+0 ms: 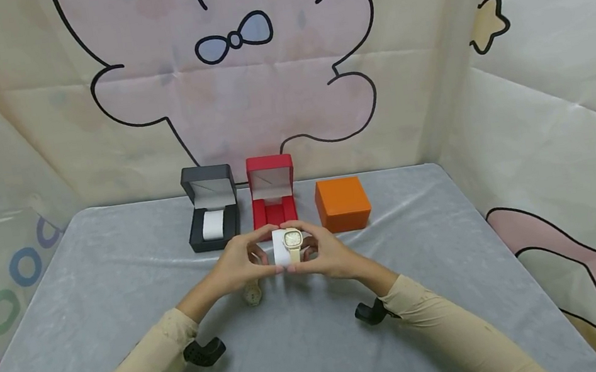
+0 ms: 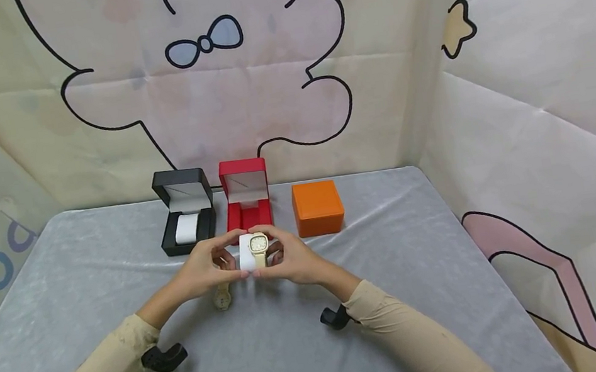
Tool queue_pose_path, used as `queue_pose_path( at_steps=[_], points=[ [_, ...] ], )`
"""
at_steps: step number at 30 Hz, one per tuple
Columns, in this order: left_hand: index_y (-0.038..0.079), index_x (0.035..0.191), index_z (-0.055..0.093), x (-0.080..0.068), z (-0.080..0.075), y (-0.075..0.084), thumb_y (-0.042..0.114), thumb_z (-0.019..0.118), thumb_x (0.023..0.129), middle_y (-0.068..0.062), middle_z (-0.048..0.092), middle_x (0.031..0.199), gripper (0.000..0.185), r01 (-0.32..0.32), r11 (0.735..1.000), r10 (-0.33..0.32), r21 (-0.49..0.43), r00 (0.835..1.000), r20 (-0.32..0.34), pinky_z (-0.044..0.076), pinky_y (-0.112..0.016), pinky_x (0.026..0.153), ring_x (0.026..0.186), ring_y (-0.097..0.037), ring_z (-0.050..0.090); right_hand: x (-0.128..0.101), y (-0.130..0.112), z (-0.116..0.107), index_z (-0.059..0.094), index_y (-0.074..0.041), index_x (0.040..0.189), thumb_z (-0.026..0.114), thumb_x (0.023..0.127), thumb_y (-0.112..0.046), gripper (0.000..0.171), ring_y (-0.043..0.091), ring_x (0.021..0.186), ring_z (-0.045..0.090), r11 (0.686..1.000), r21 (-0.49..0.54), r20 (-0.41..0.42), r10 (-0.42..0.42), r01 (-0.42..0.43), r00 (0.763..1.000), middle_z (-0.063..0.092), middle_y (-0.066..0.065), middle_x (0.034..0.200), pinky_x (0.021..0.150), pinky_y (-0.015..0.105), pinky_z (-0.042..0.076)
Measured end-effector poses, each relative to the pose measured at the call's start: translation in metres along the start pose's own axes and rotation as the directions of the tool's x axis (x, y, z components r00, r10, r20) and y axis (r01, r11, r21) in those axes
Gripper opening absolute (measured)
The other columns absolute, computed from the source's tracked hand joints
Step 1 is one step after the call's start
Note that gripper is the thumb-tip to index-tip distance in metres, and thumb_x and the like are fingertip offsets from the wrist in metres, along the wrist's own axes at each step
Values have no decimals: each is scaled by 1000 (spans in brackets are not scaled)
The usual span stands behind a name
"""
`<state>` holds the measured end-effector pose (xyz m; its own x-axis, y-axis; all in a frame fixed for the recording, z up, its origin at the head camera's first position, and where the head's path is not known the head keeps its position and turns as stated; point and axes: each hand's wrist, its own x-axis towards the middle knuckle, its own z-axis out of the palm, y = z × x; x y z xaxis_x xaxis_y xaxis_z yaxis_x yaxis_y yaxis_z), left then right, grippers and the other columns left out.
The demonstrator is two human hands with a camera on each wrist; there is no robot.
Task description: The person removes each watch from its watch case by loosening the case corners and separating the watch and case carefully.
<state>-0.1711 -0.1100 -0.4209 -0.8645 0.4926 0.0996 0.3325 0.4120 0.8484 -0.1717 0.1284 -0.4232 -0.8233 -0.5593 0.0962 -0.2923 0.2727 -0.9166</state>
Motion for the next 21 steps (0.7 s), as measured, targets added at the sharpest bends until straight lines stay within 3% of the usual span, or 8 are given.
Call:
queue_pose_path(
  at_steps=[7,15,21],
  points=[
    [9,146,53,1,-3,1,21,88,77,1,66,73,78,-5,1000,5,11,1000,10,54,-26,63,70,-14,62,1,-3,-2,45,-13,149,82,83,-9,75,23,89,65,1000,-30,9,-4,4,1000,59,11,129,76,26,56],
    [9,146,54,0,-5,0,20,88,77,1,66,72,77,-19,1000,19,6,999,36,54,-26,62,69,-14,63,-1,-4,-5,46,-12,149,81,83,-10,75,24,88,65,999,-41,36,-12,13,999,58,11,133,78,30,57],
    [9,145,53,-1,-4,0,19,89,77,-3,67,75,78,8,1000,-8,-8,1000,1,55,-27,62,70,-15,63,-2,-3,-4,46,-14,149,84,81,-10,78,24,87,66,999,-34,-9,-1,0,1000,58,10,135,76,26,57]
  ],
)
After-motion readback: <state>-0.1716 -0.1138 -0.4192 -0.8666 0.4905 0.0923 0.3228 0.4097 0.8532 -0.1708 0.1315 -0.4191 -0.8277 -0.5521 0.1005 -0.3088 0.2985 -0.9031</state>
